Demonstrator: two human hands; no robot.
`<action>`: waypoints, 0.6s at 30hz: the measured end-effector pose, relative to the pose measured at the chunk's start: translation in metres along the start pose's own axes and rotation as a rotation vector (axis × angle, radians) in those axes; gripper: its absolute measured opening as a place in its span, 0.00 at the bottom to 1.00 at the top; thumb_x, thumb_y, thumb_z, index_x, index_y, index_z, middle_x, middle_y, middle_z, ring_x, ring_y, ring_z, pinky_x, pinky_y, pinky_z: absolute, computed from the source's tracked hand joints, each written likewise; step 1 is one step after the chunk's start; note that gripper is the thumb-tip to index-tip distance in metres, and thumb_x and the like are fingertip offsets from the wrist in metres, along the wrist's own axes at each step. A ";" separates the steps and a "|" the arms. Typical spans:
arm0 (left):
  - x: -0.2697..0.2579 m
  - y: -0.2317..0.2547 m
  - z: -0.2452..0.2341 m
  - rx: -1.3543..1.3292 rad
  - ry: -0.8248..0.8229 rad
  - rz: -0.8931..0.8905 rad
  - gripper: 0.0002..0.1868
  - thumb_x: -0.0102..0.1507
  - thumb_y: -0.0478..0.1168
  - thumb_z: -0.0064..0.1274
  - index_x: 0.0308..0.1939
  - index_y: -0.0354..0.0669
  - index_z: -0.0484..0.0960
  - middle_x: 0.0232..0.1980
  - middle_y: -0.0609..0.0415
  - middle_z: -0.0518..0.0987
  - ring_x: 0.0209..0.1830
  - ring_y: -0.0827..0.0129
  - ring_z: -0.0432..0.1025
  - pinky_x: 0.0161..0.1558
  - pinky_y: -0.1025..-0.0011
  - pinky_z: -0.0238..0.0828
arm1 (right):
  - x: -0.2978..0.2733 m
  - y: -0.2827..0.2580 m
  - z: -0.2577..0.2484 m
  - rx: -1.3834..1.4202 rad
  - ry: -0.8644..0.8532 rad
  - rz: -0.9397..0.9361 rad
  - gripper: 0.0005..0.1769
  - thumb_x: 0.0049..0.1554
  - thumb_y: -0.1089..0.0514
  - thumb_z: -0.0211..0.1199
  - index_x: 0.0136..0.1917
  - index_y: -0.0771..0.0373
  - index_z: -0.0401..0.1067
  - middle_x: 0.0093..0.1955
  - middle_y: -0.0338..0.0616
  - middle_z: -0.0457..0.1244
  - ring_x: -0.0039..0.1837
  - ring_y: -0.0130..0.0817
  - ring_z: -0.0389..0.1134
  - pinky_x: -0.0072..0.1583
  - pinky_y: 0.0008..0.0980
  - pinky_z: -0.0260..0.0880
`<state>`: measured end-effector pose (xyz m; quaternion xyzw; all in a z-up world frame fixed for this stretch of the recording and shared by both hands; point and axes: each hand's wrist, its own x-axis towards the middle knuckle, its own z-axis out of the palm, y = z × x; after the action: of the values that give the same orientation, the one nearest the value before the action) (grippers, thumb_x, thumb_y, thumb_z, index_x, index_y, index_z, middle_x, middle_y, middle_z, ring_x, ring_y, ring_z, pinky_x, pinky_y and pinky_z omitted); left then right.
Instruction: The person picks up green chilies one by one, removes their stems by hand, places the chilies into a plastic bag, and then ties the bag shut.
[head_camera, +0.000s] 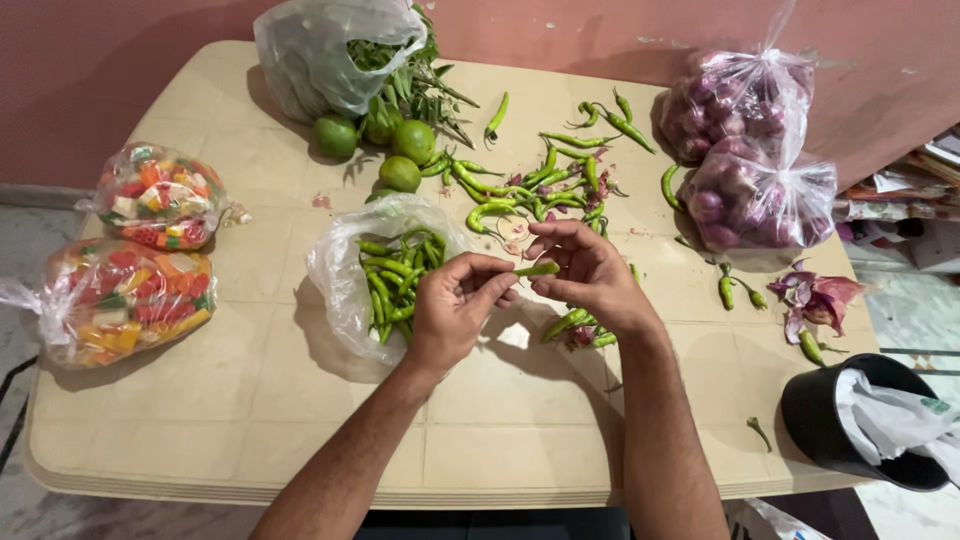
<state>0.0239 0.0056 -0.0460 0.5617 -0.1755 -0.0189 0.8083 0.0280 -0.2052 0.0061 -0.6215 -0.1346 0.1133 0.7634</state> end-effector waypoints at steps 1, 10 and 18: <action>-0.001 0.000 -0.001 0.000 0.017 0.014 0.06 0.68 0.30 0.57 0.48 0.32 0.82 0.39 0.53 0.84 0.38 0.75 0.80 0.42 0.76 0.81 | 0.001 0.002 0.000 0.016 -0.001 0.013 0.27 0.50 0.75 0.67 0.61 0.59 0.72 0.55 0.39 0.65 0.58 0.26 0.69 0.57 0.28 0.73; -0.003 -0.005 0.002 0.045 -0.013 -0.034 0.05 0.69 0.33 0.55 0.45 0.31 0.81 0.35 0.52 0.83 0.32 0.76 0.78 0.36 0.75 0.81 | 0.009 0.037 -0.017 -0.022 0.038 -0.085 0.09 0.57 0.68 0.71 0.51 0.68 0.76 0.51 0.42 0.69 0.51 0.28 0.69 0.54 0.30 0.72; -0.001 -0.012 0.004 -0.185 -0.007 -0.252 0.09 0.69 0.36 0.52 0.48 0.32 0.78 0.36 0.48 0.84 0.30 0.70 0.79 0.33 0.74 0.79 | 0.007 0.014 0.001 -0.089 -0.102 -0.133 0.08 0.60 0.64 0.70 0.53 0.68 0.78 0.56 0.36 0.66 0.56 0.26 0.69 0.59 0.28 0.71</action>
<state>0.0243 -0.0020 -0.0564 0.5024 -0.1040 -0.1383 0.8471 0.0344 -0.1988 -0.0064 -0.6380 -0.2191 0.0878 0.7329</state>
